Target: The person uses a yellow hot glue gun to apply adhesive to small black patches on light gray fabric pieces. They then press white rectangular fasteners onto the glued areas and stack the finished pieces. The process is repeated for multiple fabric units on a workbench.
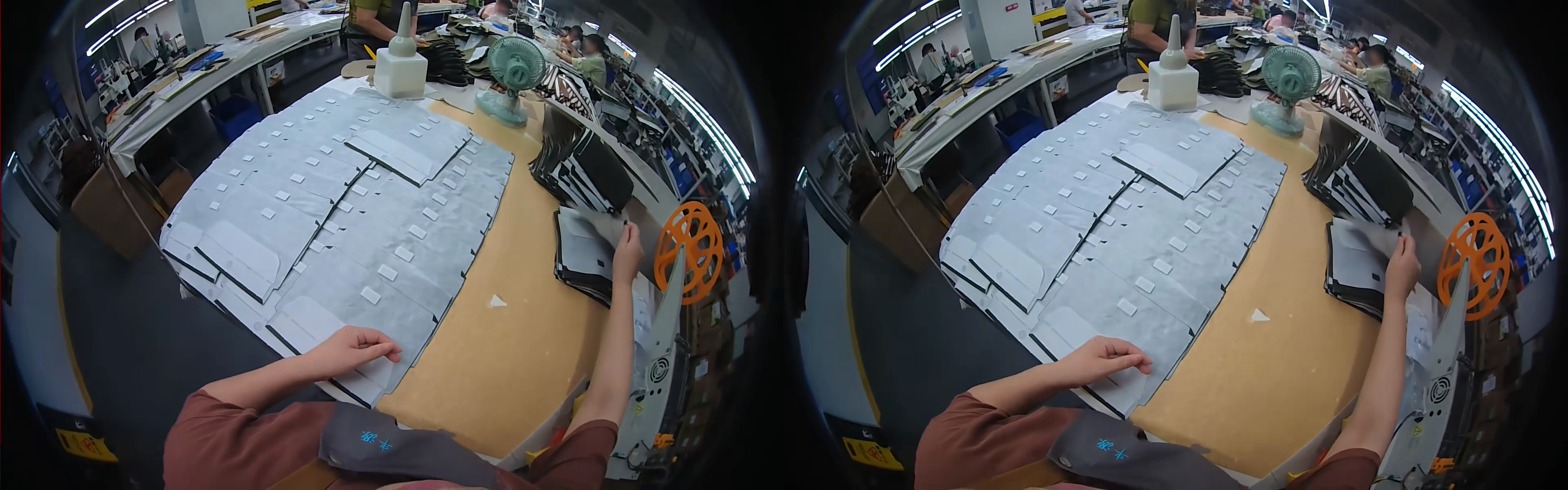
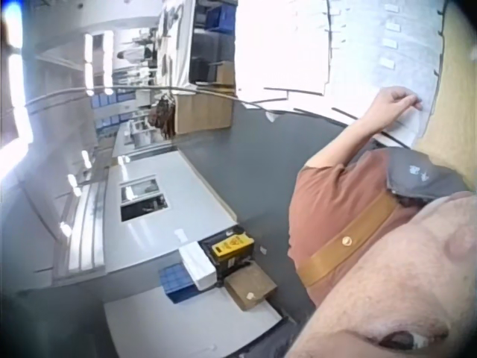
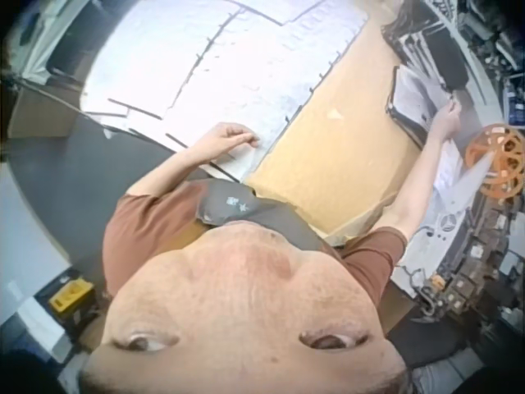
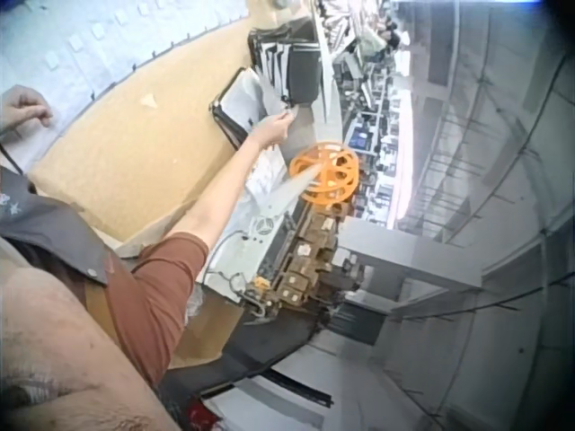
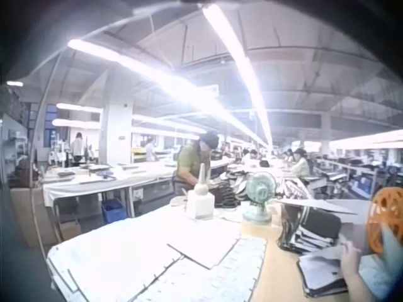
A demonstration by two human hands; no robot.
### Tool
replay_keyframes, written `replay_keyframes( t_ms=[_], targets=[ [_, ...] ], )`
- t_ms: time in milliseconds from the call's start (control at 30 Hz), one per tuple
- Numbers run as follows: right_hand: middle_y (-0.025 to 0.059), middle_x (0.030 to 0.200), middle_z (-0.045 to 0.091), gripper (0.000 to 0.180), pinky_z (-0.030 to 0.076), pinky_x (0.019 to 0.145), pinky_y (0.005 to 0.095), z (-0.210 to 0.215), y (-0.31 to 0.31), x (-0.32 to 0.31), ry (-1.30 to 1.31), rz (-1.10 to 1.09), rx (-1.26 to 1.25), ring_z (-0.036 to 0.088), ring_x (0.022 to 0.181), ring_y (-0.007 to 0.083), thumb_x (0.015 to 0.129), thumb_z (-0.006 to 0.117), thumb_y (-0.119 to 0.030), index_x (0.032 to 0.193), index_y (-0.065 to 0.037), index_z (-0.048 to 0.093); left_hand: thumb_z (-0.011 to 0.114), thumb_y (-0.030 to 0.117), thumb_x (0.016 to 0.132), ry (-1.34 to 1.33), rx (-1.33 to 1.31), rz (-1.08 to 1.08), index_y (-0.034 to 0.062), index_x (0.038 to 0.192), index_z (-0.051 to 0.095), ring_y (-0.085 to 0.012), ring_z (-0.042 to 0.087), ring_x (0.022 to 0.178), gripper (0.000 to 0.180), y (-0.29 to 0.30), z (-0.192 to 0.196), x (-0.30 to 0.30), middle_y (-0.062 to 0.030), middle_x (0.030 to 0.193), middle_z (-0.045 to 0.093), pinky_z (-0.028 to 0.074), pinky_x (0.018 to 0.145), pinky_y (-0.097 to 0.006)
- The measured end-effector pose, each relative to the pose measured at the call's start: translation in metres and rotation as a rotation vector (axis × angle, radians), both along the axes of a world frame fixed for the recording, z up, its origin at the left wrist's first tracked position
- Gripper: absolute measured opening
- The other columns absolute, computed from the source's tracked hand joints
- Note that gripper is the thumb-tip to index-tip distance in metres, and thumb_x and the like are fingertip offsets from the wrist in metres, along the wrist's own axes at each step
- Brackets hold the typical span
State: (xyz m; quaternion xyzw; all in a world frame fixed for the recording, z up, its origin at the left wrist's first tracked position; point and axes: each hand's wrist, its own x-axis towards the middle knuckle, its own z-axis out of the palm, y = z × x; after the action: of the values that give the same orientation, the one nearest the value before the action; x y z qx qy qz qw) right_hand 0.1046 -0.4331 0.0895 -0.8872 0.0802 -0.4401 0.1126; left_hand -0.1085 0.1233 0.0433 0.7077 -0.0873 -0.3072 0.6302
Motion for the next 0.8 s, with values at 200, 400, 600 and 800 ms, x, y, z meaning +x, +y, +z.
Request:
replay_keyframes(
  t_ms=[200, 400, 600, 800],
  targets=[
    [0.0111, 0.08, 0.067, 0.02, 0.047, 0.065, 0.0317, 0.106, 0.107, -0.018, -0.223, 0.196, 0.024, 0.063, 0.069, 0.023, 0.102, 0.05, -0.022, 0.108, -0.006, 0.06, 0.054, 0.025, 0.1, 0.004, -0.014, -0.039, 0.0026, 0.123, 0.063, -0.0105, 0.062, 0.101, 0.033, -0.006, 0.007, 0.001, -0.0044, 0.108, 0.071, 0.045, 0.093, -0.026],
    [-0.0014, 0.089, 0.061, 0.018, 0.043, 0.064, 0.0213, 0.128, 0.207, -0.083, -0.166, 0.746, 1.065, 0.053, 0.07, 0.004, 0.102, 0.052, -0.019, 0.108, -0.003, 0.057, 0.057, 0.025, 0.099, 0.309, -0.316, 0.055, 0.0045, 0.147, 0.036, -0.0031, 0.038, 0.059, 0.056, -0.022, 0.01, 0.003, -0.004, 0.108, 0.07, 0.034, 0.053, -0.019],
    [-0.001, 0.092, 0.06, 0.011, 0.042, 0.066, 0.0194, 0.079, 0.263, -0.172, 0.022, 0.807, 1.543, 0.051, 0.073, 0.0046, 0.101, 0.051, -0.015, 0.107, -0.006, 0.054, 0.059, 0.024, 0.098, 0.454, -0.521, 0.17, 0.0041, 0.146, 0.033, -0.0039, 0.026, 0.052, 0.058, -0.042, 0.008, -0.012, 0.0052, 0.069, 0.053, 0.026, 0.046, -0.02],
    [-0.0012, 0.092, 0.058, 0.009, 0.041, 0.067, 0.0183, 0.02, 0.242, -0.235, 0.017, 0.735, 1.585, 0.049, 0.073, 0.0044, 0.101, 0.051, -0.013, 0.106, -0.006, 0.054, 0.065, 0.02, 0.094, 0.255, -0.257, 0.219, 0.005, 0.133, 0.046, -0.0011, 0.032, 0.051, 0.046, -0.041, 0.002, -0.004, 0.0064, 0.068, 0.051, 0.025, 0.044, -0.02]
  ],
)
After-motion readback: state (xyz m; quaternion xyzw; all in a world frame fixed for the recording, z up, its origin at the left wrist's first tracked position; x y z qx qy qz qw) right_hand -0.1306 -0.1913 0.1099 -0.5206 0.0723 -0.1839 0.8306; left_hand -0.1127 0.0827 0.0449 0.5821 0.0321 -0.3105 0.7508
